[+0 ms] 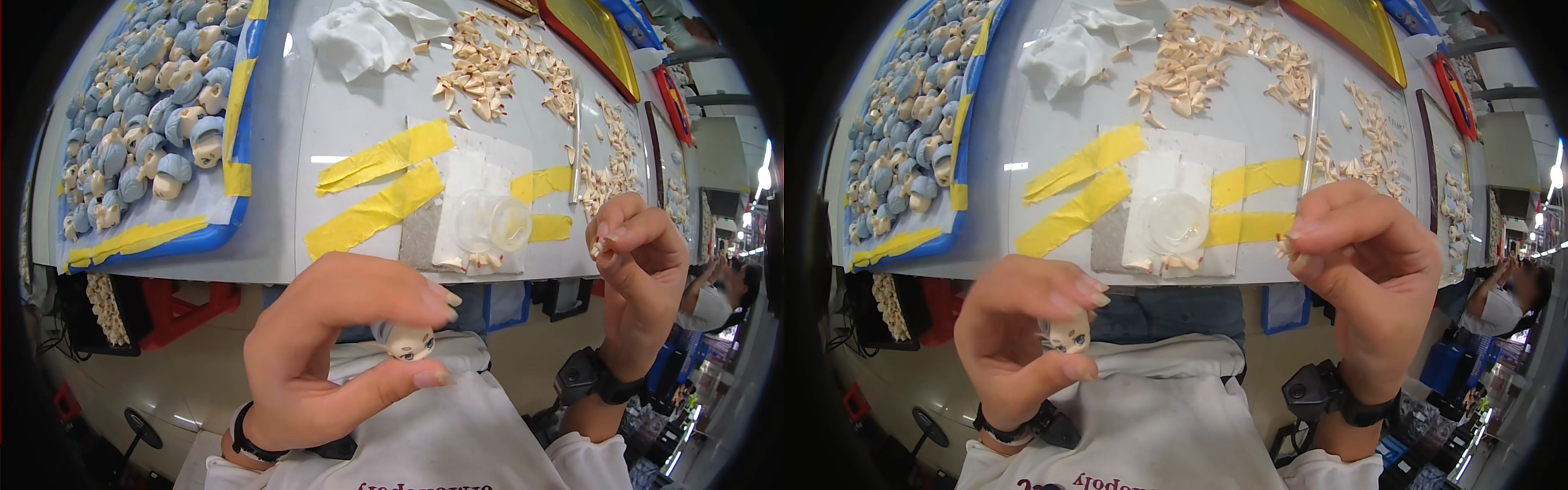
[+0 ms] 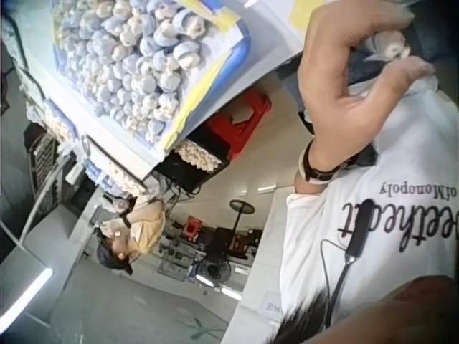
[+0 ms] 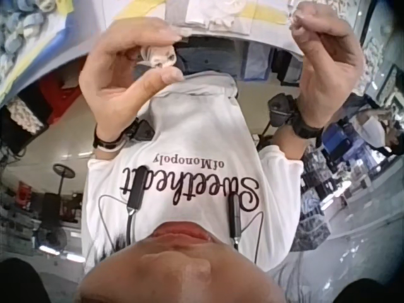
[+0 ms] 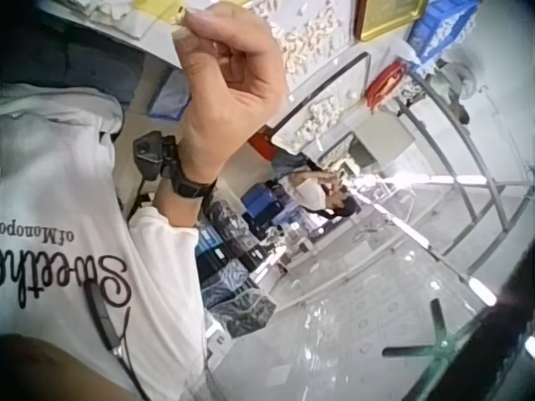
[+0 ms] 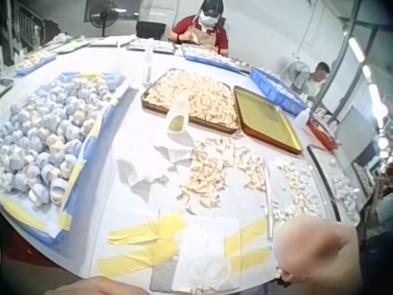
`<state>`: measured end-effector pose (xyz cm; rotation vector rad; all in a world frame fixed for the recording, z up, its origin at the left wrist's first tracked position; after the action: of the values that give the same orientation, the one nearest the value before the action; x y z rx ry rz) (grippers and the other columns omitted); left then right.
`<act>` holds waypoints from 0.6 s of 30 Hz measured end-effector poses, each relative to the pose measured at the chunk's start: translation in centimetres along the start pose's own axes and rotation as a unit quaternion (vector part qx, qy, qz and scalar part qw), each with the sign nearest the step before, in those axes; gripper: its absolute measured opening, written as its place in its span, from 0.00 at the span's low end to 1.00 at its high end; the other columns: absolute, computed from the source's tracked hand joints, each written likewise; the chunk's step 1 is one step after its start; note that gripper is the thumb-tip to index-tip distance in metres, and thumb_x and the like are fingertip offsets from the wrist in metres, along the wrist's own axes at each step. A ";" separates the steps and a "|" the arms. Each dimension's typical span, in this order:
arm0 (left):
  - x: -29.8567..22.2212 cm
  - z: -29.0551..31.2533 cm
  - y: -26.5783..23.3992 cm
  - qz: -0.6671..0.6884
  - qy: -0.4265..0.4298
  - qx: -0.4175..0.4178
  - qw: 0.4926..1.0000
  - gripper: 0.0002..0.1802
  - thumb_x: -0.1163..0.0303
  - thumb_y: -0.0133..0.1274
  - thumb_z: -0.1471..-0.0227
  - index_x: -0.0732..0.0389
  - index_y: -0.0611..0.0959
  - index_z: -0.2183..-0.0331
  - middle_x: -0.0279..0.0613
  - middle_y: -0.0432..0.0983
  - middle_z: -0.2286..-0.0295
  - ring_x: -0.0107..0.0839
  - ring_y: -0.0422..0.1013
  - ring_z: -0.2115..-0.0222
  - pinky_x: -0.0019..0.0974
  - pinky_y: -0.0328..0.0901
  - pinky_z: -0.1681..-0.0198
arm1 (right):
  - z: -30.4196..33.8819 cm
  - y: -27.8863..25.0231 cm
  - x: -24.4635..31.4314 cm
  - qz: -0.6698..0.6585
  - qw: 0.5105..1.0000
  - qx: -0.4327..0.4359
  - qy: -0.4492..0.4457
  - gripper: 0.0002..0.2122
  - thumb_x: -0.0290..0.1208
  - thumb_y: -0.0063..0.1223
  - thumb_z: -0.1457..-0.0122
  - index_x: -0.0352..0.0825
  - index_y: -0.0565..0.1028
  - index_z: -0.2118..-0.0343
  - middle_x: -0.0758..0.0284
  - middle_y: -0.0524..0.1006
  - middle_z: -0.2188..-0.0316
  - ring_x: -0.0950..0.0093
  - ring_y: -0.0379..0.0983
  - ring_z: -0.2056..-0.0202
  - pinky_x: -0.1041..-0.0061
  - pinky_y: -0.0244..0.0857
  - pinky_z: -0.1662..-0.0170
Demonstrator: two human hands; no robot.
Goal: The person assembles small doll heads by attaching tiny, pointed, cream-colored pieces to the sides of the heads. They pick up the doll heads from a blue tray, select the small parts from a pile on the table, and press them into place on the head. The person repeats this process for multiple doll heads throughout the video.
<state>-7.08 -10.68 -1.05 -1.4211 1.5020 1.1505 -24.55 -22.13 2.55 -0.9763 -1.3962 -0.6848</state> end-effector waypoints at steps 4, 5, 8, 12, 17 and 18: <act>-0.1 0.2 0.2 -0.023 -0.007 0.022 0.999 0.18 0.71 0.57 0.57 0.67 0.69 0.65 0.53 0.68 0.66 0.37 0.71 0.69 0.30 0.69 0.70 | -0.4 0.7 0.1 0.032 0.999 -0.019 0.017 0.07 0.16 0.54 0.59 0.30 0.72 0.74 0.66 0.71 0.73 0.79 0.66 0.71 0.83 0.58 0.66; 0.1 0.5 0.2 0.021 -0.050 -0.012 0.998 0.18 0.70 0.56 0.56 0.67 0.69 0.65 0.53 0.68 0.66 0.37 0.71 0.69 0.30 0.69 0.70 | -0.5 0.8 0.2 0.055 0.997 -0.041 0.036 0.07 0.18 0.55 0.58 0.31 0.71 0.74 0.66 0.70 0.73 0.79 0.64 0.70 0.82 0.56 0.66; 0.9 0.9 -0.2 0.088 -0.076 -0.034 0.993 0.17 0.65 0.54 0.52 0.66 0.69 0.64 0.54 0.68 0.66 0.37 0.71 0.69 0.30 0.69 0.71 | -0.7 0.4 -0.2 0.053 0.995 -0.053 0.065 0.08 0.17 0.55 0.57 0.29 0.71 0.72 0.66 0.72 0.72 0.80 0.67 0.69 0.83 0.60 0.63; 1.5 1.1 -0.3 0.164 -0.082 -0.074 0.980 0.21 0.61 0.54 0.53 0.66 0.69 0.64 0.54 0.67 0.65 0.38 0.71 0.69 0.30 0.69 0.72 | -1.1 0.1 -1.9 -0.004 0.997 -0.015 0.081 0.07 0.17 0.55 0.55 0.28 0.72 0.71 0.65 0.74 0.72 0.79 0.70 0.70 0.83 0.64 0.63; 1.4 0.8 -0.6 0.115 -0.097 -0.088 0.985 0.22 0.64 0.58 0.57 0.67 0.70 0.64 0.53 0.68 0.65 0.38 0.71 0.70 0.30 0.70 0.72 | -1.4 0.7 -1.3 -0.001 0.997 -0.014 0.074 0.05 0.17 0.54 0.53 0.28 0.71 0.72 0.64 0.74 0.72 0.79 0.70 0.69 0.83 0.64 0.62; 1.4 0.9 -0.6 0.106 -0.099 -0.081 0.986 0.22 0.65 0.59 0.58 0.67 0.70 0.64 0.53 0.68 0.65 0.38 0.71 0.70 0.30 0.70 0.72 | -1.4 0.8 -1.2 0.001 0.997 -0.021 0.077 0.05 0.17 0.53 0.53 0.28 0.71 0.72 0.64 0.73 0.72 0.79 0.70 0.69 0.82 0.64 0.62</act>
<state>-6.64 -10.28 -2.71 -1.2306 1.4703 1.5284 -23.34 -23.12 1.40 -0.9381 -1.2488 -0.7751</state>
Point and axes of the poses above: each hand's wrist, its own z-axis away from the middle knuckle, its own y-axis out of the palm, x = y × z, the point moved 9 cm from there along -z, towards the middle knuckle
